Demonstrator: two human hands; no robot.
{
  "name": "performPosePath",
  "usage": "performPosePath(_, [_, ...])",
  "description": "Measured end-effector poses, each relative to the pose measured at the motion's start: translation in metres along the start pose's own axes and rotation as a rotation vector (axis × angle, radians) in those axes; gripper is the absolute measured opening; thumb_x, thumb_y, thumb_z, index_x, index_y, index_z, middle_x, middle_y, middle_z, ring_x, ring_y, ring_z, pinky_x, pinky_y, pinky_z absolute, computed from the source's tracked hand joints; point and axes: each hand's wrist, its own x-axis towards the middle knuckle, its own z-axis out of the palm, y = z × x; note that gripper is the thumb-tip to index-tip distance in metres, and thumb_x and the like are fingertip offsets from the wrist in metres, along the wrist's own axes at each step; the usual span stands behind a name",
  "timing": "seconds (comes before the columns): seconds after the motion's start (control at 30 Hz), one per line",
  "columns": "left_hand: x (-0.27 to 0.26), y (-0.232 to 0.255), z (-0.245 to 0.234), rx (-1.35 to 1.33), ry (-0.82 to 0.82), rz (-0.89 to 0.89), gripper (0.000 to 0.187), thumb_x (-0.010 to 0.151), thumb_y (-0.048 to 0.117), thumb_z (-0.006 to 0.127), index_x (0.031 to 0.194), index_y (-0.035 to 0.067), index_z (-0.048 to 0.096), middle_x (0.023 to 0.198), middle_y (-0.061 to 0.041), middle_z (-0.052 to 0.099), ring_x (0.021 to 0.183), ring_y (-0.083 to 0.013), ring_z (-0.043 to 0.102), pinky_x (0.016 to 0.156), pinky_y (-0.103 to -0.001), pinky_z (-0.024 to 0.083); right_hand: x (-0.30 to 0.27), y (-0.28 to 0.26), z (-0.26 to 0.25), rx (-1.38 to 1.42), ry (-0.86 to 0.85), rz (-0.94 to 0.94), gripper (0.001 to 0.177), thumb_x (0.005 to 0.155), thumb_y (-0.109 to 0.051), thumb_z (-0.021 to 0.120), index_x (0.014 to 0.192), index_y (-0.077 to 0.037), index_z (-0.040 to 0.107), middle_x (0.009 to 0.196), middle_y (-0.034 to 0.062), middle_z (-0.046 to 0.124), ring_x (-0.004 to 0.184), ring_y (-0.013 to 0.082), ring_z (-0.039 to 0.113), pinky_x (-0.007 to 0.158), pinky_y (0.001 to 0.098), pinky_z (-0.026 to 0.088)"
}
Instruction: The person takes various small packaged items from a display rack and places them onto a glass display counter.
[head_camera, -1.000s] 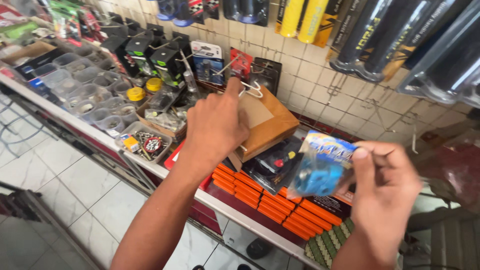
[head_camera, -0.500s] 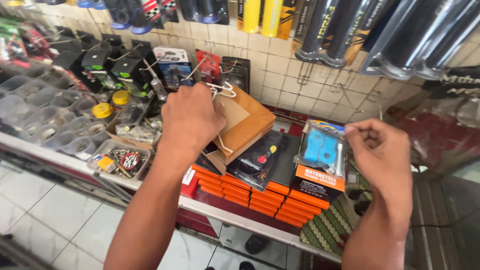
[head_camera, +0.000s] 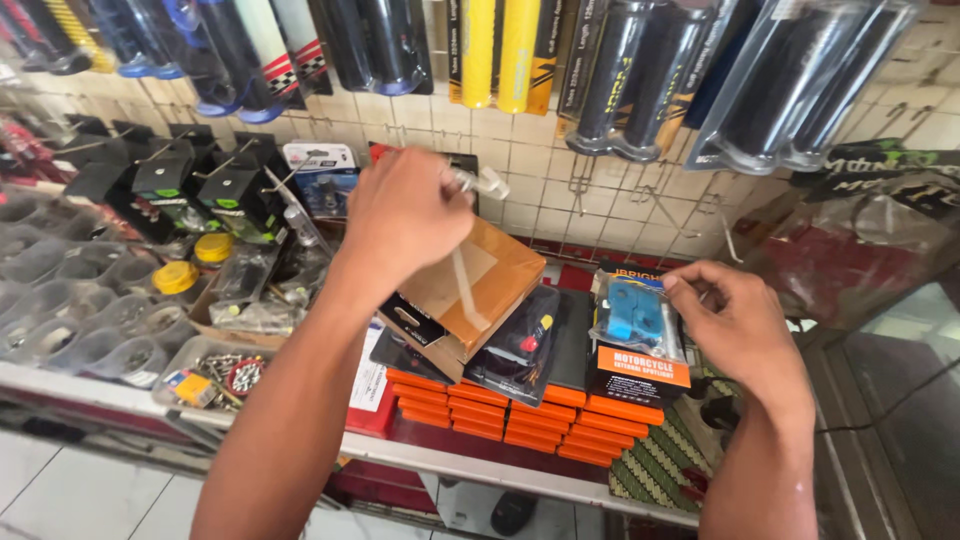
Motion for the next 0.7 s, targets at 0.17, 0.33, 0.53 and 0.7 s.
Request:
performPosePath(0.17, [0.053,-0.004,0.021,-0.51,-0.145,-0.045,0.019,0.079,0.017,0.072,0.071,0.0,0.074,0.066,-0.013,0.071,0.057,-0.0202,0.067,0.056,-0.035,0.052,-0.002,-0.021,-0.009,0.012,0.046,-0.005,0.027,0.098,-0.029,0.071,0.106,-0.005,0.076,0.075,0.0088,0.073,0.064,0.0129,0.061,0.058,0.0317,0.047])
performPosePath(0.33, [0.076,-0.007,0.043,-0.808,-0.256,-0.163,0.014,0.08,0.009,0.07,0.072,-0.002,0.071,0.064,-0.007,0.07,0.048,-0.012,0.058,0.043,-0.028,0.04,-0.019,-0.083,-0.036,-0.113,0.284,-0.267,0.028,0.094,-0.026,0.073,0.114,-0.006,0.073,0.086,0.0098,0.076,0.072,0.0167,0.073,0.062,0.0306,0.054])
performPosePath(0.53, [0.102,0.001,0.053,-0.849,-0.45,-0.382,0.008,0.082,0.01,0.07,0.081,0.003,0.074,0.068,-0.003,0.071,0.048,-0.0067,0.055,0.041,-0.023,0.031,0.003,-0.15,-0.013,-0.306,0.043,-0.864,0.04,0.089,-0.026,0.077,0.12,-0.001,0.069,0.099,0.018,0.075,0.072,0.0339,0.072,0.06,0.0399,0.057])
performPosePath(0.7, [0.11,-0.01,0.077,-0.907,-0.502,-0.448,0.008,0.082,0.01,0.07,0.081,0.003,0.073,0.067,-0.005,0.071,0.046,-0.0084,0.055,0.038,-0.024,0.03,0.043,-0.157,0.029,-0.415,0.045,-0.625,0.031,0.1,-0.028,0.077,0.102,0.001,0.066,0.082,0.0171,0.071,0.066,0.0371,0.069,0.058,0.0459,0.054])
